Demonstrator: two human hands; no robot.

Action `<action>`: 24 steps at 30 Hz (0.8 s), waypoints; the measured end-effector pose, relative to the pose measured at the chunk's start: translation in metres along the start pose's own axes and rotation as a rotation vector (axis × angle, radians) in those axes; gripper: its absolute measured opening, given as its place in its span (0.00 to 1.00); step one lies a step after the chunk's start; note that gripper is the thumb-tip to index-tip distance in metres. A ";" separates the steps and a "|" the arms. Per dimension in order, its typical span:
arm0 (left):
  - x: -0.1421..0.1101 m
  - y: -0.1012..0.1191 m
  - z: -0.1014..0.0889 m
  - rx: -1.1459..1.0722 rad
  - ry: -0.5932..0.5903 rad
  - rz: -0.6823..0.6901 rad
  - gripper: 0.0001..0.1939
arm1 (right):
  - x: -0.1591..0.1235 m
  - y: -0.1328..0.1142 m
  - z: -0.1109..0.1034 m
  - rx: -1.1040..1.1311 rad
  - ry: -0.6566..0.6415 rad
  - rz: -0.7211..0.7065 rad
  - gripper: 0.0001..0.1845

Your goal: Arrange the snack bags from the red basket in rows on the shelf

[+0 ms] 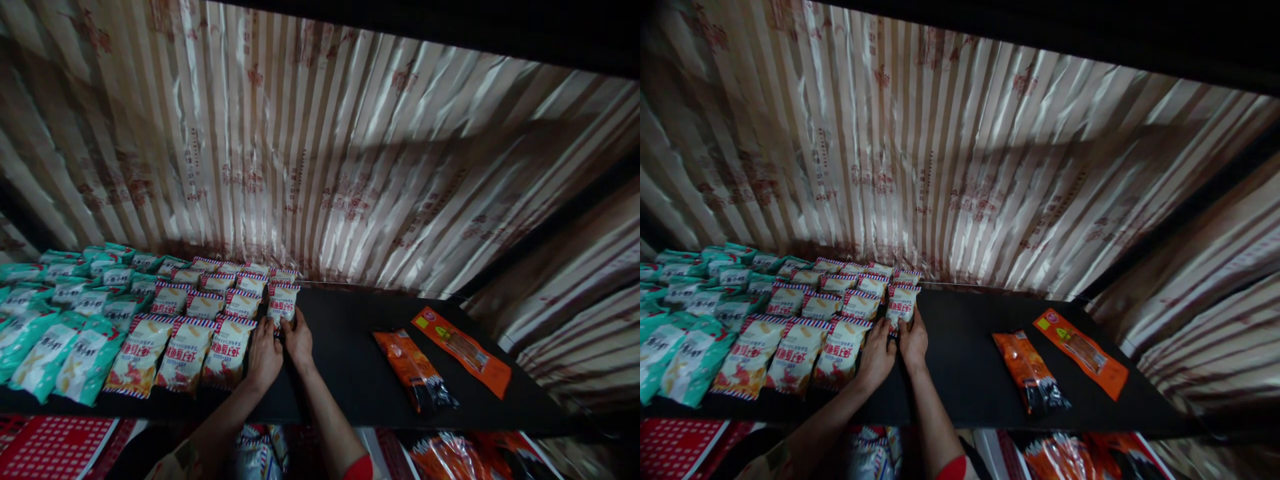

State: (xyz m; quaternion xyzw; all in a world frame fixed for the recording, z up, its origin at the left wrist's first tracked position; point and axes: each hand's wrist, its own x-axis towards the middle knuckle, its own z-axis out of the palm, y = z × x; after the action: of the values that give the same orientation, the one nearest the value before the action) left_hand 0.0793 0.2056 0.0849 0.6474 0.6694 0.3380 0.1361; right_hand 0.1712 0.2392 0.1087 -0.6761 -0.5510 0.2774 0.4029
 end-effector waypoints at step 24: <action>0.002 -0.001 -0.003 0.104 -0.015 0.034 0.27 | 0.008 0.004 0.008 -0.010 -0.049 0.008 0.31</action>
State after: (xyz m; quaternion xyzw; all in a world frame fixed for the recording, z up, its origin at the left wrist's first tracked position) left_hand 0.0765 0.2064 0.0872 0.6676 0.6738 0.3001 0.1016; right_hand 0.1683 0.2491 0.1017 -0.6732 -0.5593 0.2926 0.3850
